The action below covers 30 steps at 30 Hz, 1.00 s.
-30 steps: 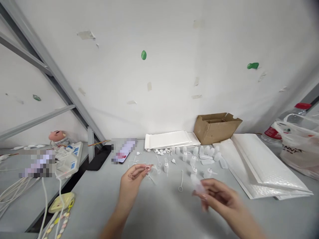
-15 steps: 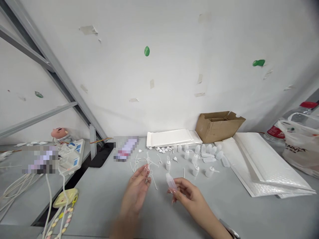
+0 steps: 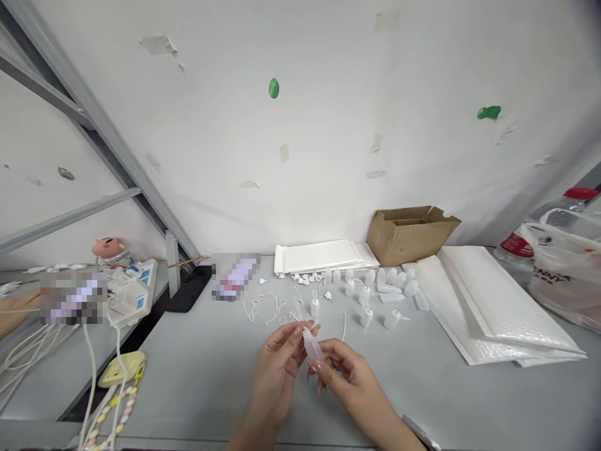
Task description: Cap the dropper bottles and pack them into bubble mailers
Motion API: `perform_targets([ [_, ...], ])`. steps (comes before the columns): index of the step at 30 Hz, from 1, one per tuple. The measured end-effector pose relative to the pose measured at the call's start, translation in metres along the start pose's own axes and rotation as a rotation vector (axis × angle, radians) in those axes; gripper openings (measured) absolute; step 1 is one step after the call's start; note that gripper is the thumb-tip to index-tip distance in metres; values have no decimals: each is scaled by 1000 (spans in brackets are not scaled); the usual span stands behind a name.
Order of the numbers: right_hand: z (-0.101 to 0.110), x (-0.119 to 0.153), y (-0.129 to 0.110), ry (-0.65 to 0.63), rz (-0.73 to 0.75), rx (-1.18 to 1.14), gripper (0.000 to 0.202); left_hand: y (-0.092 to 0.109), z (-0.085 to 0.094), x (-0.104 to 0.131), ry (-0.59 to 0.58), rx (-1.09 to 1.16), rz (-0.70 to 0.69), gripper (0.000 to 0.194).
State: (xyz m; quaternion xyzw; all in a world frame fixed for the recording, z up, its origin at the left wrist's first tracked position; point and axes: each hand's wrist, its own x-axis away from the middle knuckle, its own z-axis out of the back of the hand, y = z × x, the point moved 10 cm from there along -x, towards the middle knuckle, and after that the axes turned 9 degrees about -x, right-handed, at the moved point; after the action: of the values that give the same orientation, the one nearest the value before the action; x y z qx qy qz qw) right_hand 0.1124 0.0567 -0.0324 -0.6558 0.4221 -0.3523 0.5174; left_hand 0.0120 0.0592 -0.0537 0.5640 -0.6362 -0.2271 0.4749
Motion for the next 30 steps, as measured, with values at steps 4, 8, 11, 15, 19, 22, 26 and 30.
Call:
perform_targets([
  [4,6,2,-4,38,27,99,17,-2,-3,-1,-37,10,-13,20],
  [8,8,3,-6,62,49,190,16,-3,-1,0,-10,10,-23,22],
  [11,11,4,-10,101,96,280,16,0,0,1,7,4,-43,19],
  [15,12,7,-15,130,177,397,14,0,-3,4,-5,47,-5,29],
  [19,12,13,-24,162,321,483,13,-4,-16,7,-121,41,69,20],
  [22,8,19,-34,182,462,542,11,-3,-24,8,-210,35,51,8],
  [26,8,26,-39,221,527,531,11,-7,-28,6,-248,-16,35,12],
  [30,14,19,-20,219,311,336,14,-13,-28,7,-243,-24,79,19],
])
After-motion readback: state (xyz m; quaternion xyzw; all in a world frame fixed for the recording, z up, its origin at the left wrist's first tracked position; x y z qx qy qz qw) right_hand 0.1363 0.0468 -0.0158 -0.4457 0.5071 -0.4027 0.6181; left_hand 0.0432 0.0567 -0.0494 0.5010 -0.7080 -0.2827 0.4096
